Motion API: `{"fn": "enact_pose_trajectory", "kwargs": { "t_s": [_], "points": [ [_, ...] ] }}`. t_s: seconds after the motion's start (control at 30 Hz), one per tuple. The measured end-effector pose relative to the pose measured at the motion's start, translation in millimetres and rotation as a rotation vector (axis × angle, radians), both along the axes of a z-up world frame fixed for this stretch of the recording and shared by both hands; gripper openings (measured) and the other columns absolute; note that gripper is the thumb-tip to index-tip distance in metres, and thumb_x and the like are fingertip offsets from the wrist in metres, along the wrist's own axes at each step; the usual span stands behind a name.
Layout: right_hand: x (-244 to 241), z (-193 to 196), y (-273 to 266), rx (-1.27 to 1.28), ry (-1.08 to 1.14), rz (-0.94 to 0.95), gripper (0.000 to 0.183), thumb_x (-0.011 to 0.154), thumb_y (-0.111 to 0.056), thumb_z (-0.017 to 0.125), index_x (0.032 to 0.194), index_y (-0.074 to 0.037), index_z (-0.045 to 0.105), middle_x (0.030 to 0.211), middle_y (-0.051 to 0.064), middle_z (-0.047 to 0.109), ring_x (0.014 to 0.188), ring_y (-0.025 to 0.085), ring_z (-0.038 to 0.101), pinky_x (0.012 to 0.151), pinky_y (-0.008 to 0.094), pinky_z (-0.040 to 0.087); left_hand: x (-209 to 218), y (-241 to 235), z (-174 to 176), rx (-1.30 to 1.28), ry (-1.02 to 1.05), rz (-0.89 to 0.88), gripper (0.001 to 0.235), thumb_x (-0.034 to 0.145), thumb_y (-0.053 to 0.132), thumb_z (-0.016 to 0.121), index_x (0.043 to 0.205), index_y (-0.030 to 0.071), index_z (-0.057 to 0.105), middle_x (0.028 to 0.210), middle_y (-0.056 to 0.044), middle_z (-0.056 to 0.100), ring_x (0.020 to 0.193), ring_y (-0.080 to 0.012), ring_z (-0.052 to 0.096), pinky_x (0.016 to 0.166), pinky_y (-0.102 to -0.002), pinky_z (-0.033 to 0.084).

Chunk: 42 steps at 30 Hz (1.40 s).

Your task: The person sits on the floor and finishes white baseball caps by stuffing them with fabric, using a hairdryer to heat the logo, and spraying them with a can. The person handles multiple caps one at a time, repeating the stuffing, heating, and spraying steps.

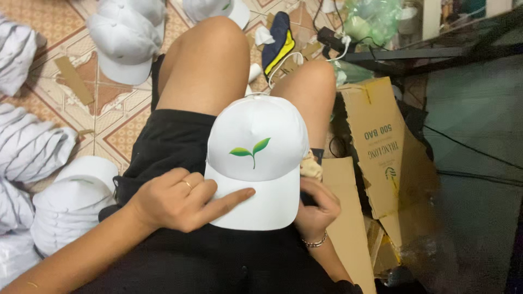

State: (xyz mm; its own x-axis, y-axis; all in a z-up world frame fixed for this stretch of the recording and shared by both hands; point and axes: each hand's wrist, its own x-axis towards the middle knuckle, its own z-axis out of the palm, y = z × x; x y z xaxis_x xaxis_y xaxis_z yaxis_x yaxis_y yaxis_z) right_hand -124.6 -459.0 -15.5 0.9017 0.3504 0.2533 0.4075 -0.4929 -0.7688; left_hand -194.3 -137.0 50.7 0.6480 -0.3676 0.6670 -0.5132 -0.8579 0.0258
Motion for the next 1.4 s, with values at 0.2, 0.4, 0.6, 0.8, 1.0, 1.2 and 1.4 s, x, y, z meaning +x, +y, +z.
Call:
{"fn": "enact_pose_trajectory", "kwargs": {
  "t_s": [0.2, 0.4, 0.6, 0.8, 1.0, 1.2, 1.4],
  "points": [
    [28.5, 25.2, 41.9, -0.022, -0.077, -0.037, 0.11, 0.068, -0.017, 0.095, 0.153, 0.004, 0.029, 0.147, 0.024, 0.047, 0.133, 0.029, 0.053, 0.111, 0.04, 0.046, 11.1, -6.9, 5.4, -0.037, -0.041, -0.149, 0.052, 0.079, 0.018, 0.066, 0.131, 0.022, 0.075, 0.066, 0.006, 0.034, 0.057, -0.0092, 0.039, 0.052, -0.024, 0.035],
    [62.2, 31.9, 87.7, 0.166, 0.126, 0.21, 0.11, 0.082, -0.021, 0.085, 0.162, -0.001, 0.013, 0.158, 0.021, 0.042, 0.141, 0.029, 0.05, 0.118, 0.043, 0.043, 34.2, 1.3, 19.9, -0.091, -0.12, -0.171, 0.048, 0.08, 0.022, 0.069, 0.127, 0.025, 0.076, 0.072, 0.007, 0.037, 0.065, -0.0093, 0.042, 0.057, -0.025, 0.038],
    [99.8, 4.6, 134.1, 0.424, 0.198, 0.108, 0.095, 0.097, -0.025, 0.072, 0.164, -0.005, 0.008, 0.164, 0.016, 0.033, 0.146, 0.028, 0.043, 0.124, 0.042, 0.04, 80.2, 1.8, 25.2, -0.08, -0.071, 0.262, 0.045, 0.088, 0.017, 0.073, 0.131, 0.028, 0.076, 0.08, 0.002, 0.042, 0.073, -0.0143, 0.046, 0.07, -0.028, 0.051],
    [177.5, 5.8, 153.1, 0.632, 0.068, 0.044, 0.081, 0.112, -0.029, 0.059, 0.167, -0.009, 0.003, 0.17, 0.011, 0.025, 0.15, 0.026, 0.037, 0.129, 0.042, 0.036, 125.5, -20.1, 11.7, -1.224, 0.244, -0.097, 0.062, 0.097, 0.024, 0.073, 0.142, 0.014, 0.032, 0.12, -0.004, 0.041, 0.118, -0.0166, 0.047, 0.101, -0.029, 0.049],
    [240.1, 0.2, 171.1, 0.269, -0.222, 0.181, 0.077, 0.114, -0.024, 0.06, 0.167, -0.011, 0.005, 0.17, 0.012, 0.026, 0.151, 0.023, 0.037, 0.129, 0.035, 0.034, 181.2, -22.2, -17.9, -1.881, 0.612, -0.343, 0.048, 0.097, 0.02, 0.066, 0.134, 0.0, 0.045, 0.128, -0.013, 0.056, 0.119, -0.0209, 0.056, 0.103, -0.033, 0.047],
    [297.5, -109.7, 197.6, 0.379, -0.123, 0.206, 0.07, 0.106, -0.01, 0.066, 0.16, -0.005, 0.021, 0.161, 0.017, 0.035, 0.151, 0.026, 0.039, 0.129, 0.038, 0.032, 286.8, 29.6, -55.8, -2.381, 0.636, -0.13, 0.018, 0.078, 0.0, 0.064, 0.095, -0.006, 0.067, 0.094, -0.014, 0.07, 0.09, -0.0265, 0.069, 0.087, -0.039, 0.058],
    [291.8, -302.4, 174.5, -0.235, 0.314, -0.286, 0.022, 0.095, -0.012, 0.064, 0.116, -0.005, 0.067, 0.112, 0.019, 0.073, 0.107, 0.035, 0.068, 0.093, 0.041, 0.052, 319.3, 74.2, -97.7, -2.494, 0.483, -0.043, 0.009, 0.078, -0.004, 0.064, 0.087, -0.005, 0.064, 0.091, -0.013, 0.066, 0.087, -0.026, 0.066, 0.082, -0.038, 0.055]
  ]
}}
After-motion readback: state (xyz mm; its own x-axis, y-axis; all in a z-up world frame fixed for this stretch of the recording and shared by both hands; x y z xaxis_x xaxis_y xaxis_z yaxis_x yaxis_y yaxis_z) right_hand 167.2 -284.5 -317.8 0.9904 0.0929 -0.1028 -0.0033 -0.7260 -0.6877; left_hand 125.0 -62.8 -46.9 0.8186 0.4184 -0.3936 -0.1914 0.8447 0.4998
